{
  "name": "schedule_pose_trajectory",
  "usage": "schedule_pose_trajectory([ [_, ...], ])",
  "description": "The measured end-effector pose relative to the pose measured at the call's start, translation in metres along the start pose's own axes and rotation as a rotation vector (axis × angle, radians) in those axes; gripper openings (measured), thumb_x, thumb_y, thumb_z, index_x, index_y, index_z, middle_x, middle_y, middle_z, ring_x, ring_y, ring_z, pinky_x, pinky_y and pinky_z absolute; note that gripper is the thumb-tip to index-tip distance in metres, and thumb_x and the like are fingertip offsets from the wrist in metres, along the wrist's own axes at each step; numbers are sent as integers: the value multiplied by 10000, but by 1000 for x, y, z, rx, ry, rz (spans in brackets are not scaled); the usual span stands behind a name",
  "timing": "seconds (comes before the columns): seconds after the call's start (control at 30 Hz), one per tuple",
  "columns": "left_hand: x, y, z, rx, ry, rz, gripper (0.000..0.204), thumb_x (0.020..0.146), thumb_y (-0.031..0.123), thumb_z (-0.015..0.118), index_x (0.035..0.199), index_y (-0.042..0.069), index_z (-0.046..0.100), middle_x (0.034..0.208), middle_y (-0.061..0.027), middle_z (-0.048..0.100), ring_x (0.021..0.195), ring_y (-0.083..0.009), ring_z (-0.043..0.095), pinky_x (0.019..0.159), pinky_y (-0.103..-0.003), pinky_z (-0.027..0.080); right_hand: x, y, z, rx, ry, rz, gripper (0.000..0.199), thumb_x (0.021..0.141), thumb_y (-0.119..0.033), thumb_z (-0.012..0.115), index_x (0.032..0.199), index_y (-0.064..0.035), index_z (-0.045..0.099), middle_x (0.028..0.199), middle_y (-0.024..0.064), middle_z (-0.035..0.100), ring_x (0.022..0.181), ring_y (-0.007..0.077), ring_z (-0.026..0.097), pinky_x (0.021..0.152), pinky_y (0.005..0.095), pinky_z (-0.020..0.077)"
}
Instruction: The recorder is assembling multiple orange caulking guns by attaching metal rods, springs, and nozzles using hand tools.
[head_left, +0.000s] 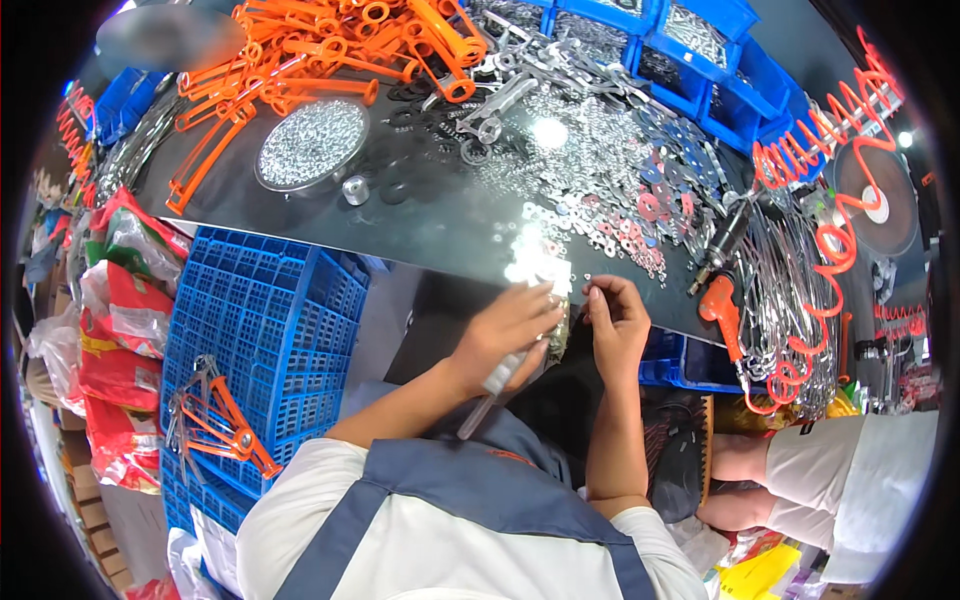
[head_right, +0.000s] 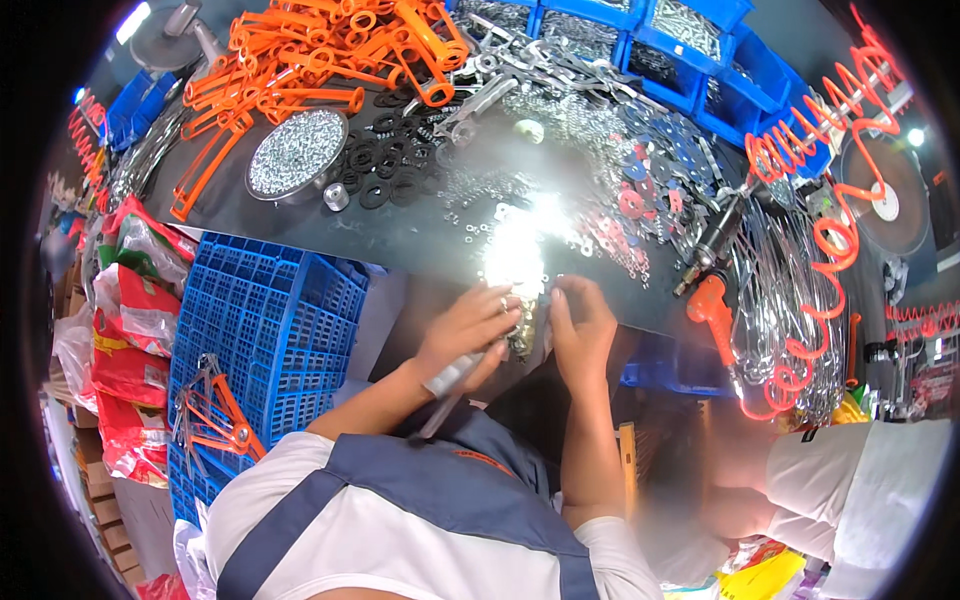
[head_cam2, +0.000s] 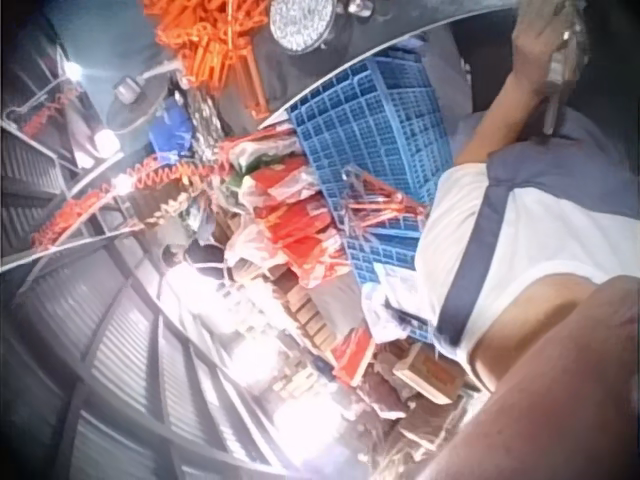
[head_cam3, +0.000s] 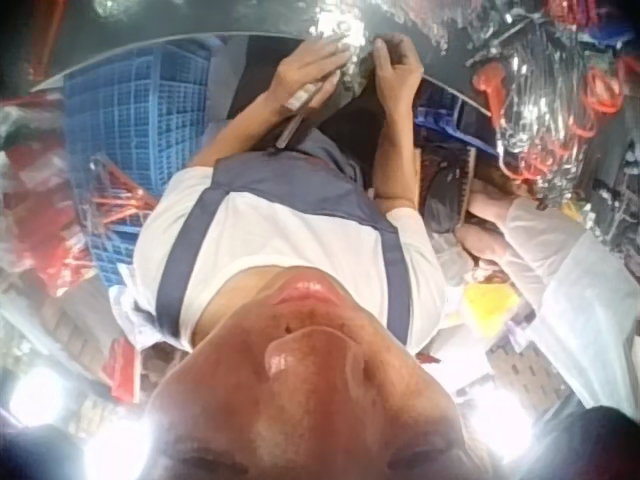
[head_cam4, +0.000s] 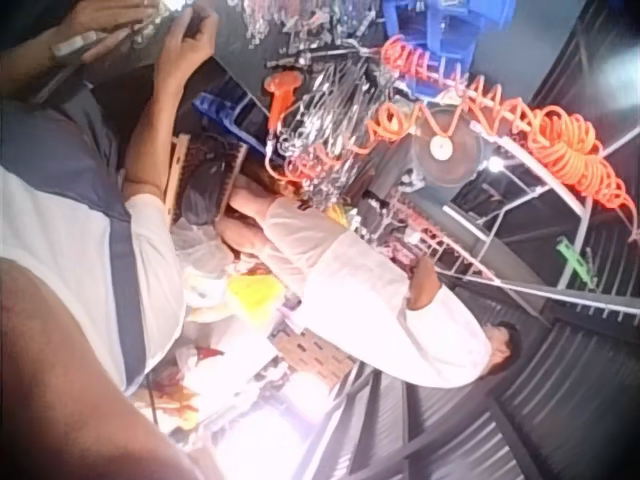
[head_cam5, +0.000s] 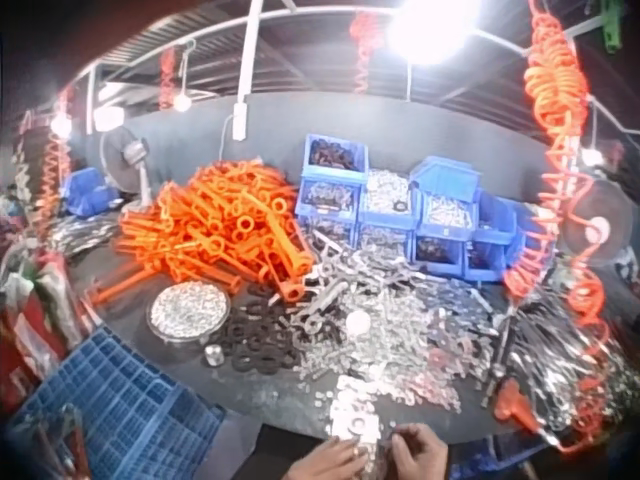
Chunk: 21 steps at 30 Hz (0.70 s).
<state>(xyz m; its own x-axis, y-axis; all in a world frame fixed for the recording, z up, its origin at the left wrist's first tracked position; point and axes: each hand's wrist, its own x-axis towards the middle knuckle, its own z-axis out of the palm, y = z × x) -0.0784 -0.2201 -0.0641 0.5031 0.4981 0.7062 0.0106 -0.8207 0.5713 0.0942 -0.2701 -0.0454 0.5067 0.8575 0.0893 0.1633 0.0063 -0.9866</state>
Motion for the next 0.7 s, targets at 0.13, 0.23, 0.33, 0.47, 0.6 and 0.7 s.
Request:
schedule_pose_trajectory([
  [0.13, -22, -12, 20, 193, -2, 46, 412, 717, 213, 734, 1069, 37, 613, 1147, -148, 593, 1118, -310, 556, 1025, -494, 331, 53, -8, 26, -264, -177, -318, 128, 812, -42, 619, 929, 9, 627, 864, 113, 643, 764, 163, 611, 678, 269, 482],
  [0.23, -18, -10, 15, 319, -22, 71, 541, 660, 385, 762, 1066, 59, 615, 1126, -126, 596, 1097, -275, 565, 1026, -489, 313, 91, -24, 69, -340, -375, -523, 156, 752, 4, 654, 905, -18, 665, 782, 87, 602, 608, 104, 517, 572, 224, 426],
  [0.33, -24, -6, 17, 329, -66, 20, 544, 670, 367, 753, 1111, 84, 606, 1160, -110, 584, 1134, -256, 544, 1032, -509, 291, 129, -7, 122, -560, -490, -632, 150, 761, -81, 663, 907, -45, 663, 861, 129, 579, 761, 253, 566, 687, 336, 463],
  [0.47, -27, 0, 16, 342, -91, -24, 560, 677, 309, 753, 1173, 114, 581, 1229, -68, 550, 1198, -233, 496, 1033, -562, 251, 145, -6, 154, -918, -609, -567, 157, 780, -152, 660, 891, -43, 633, 967, 150, 556, 906, 332, 575, 773, 413, 470],
  [0.6, -29, 5, 15, 369, -148, -44, 602, 684, 298, 747, 1222, 117, 547, 1280, -68, 511, 1247, -233, 444, 1033, -570, 241, 157, 5, 145, -737, -365, -1017, 120, 774, -102, 634, 859, -28, 592, 892, 132, 538, 829, 324, 564, 725, 403, 476],
  [0.7, -29, 6, 11, 332, -245, -106, 654, 698, 264, 740, 1285, 119, 492, 1351, -126, 439, 1314, -300, 348, 1032, -593, 223, 135, -16, 102, -718, -150, -925, 102, 852, -113, 586, 826, -15, 573, 841, 85, 548, 738, 240, 570, 658, 333, 466],
])
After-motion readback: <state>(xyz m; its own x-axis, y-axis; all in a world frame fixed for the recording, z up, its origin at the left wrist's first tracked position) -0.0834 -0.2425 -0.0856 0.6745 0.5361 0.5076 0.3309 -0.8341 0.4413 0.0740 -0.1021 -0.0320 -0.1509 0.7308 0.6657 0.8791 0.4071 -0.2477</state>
